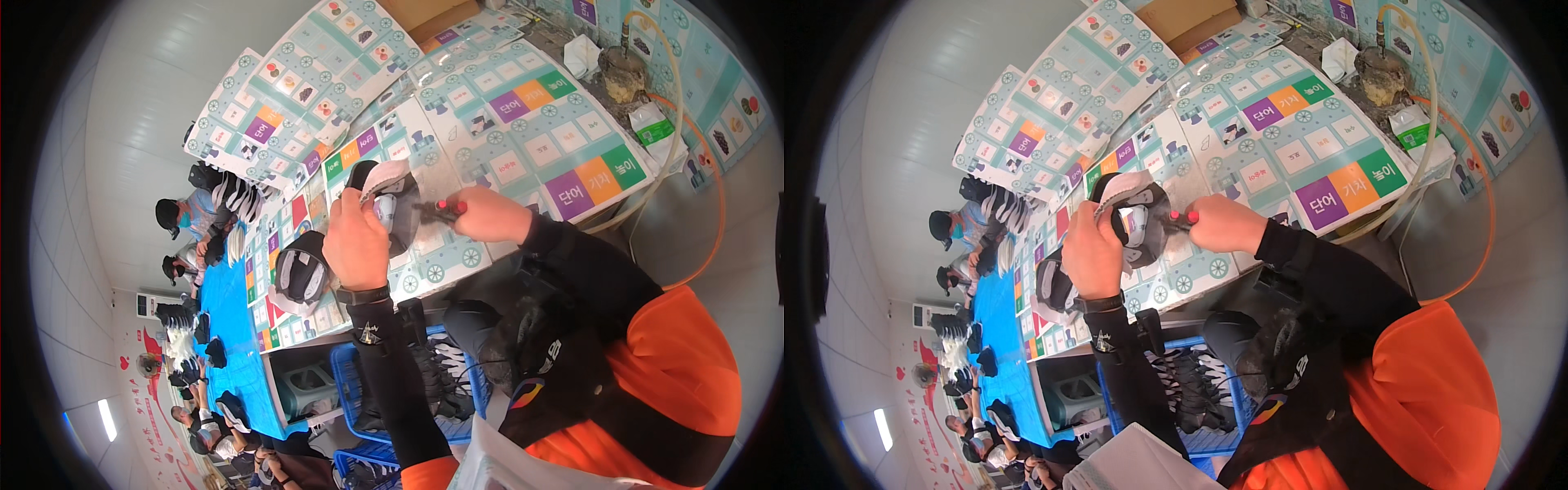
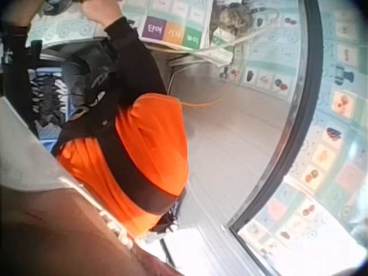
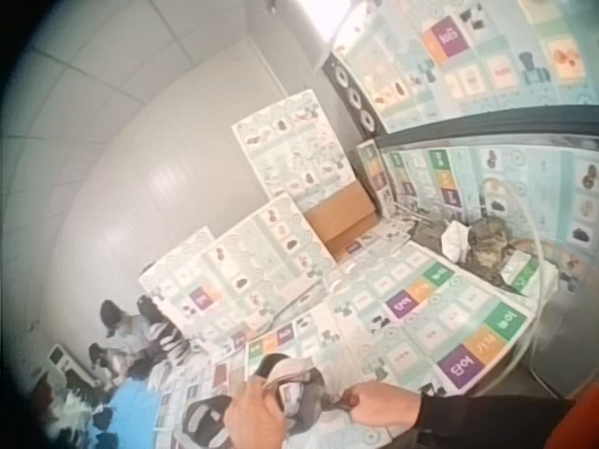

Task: The person picks up footwear components, uses a tool to trim or secure parts of the upper material, and places the items into blue storage bins.

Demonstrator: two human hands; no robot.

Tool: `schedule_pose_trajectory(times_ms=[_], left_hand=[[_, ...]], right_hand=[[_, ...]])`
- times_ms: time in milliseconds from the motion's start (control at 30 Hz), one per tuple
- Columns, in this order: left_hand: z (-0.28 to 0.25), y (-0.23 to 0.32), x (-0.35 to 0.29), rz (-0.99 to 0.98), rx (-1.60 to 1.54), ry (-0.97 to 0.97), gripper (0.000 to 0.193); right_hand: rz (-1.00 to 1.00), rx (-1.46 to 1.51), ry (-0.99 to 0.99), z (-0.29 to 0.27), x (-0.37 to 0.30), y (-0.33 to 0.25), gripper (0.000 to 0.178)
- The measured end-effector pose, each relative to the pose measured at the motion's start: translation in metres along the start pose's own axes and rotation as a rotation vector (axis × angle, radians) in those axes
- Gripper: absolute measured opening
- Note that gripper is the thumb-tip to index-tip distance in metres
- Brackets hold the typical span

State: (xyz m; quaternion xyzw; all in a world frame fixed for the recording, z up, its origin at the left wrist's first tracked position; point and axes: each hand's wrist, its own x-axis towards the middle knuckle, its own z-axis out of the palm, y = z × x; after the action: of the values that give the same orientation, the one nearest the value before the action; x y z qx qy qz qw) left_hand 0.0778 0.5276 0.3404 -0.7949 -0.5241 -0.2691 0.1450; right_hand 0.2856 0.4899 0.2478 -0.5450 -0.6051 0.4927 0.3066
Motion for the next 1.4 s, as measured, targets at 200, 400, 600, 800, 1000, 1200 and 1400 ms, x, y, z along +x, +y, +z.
schedule_pose_trajectory(times_ms=[200, 400, 600, 800, 1000, 1200, 1400], left_hand=[[-0.002, -0.002, -0.003, -0.005, -0.028, -0.016, 0.019], [0.000, -0.009, -0.006, 0.058, -0.004, 0.013, 0.014], [0.005, -0.010, -0.001, 0.074, -0.022, 0.022, 0.013], [0.005, -0.009, 0.001, 0.074, -0.028, 0.015, 0.014], [0.004, -0.007, 0.003, 0.059, -0.014, 0.004, 0.014], [0.009, -0.004, 0.006, 0.054, 0.001, 0.000, 0.014], [0.008, -0.006, 0.007, 0.055, 0.009, -0.001, 0.015]], right_hand=[[0.011, 0.072, -0.002, 0.002, 0.009, 0.001, 0.019], [-0.146, -0.145, 0.138, 0.013, 0.014, 0.008, 0.020], [-0.127, -0.048, 0.077, 0.017, 0.010, 0.011, 0.022], [-0.209, -0.092, 0.255, 0.021, 0.009, 0.006, 0.019], [-0.224, -0.152, 0.271, 0.017, 0.004, -0.001, 0.016], [-0.238, -0.194, 0.267, 0.004, -0.002, -0.003, 0.022], [-0.213, -0.224, 0.377, 0.003, 0.005, 0.008, 0.014]])
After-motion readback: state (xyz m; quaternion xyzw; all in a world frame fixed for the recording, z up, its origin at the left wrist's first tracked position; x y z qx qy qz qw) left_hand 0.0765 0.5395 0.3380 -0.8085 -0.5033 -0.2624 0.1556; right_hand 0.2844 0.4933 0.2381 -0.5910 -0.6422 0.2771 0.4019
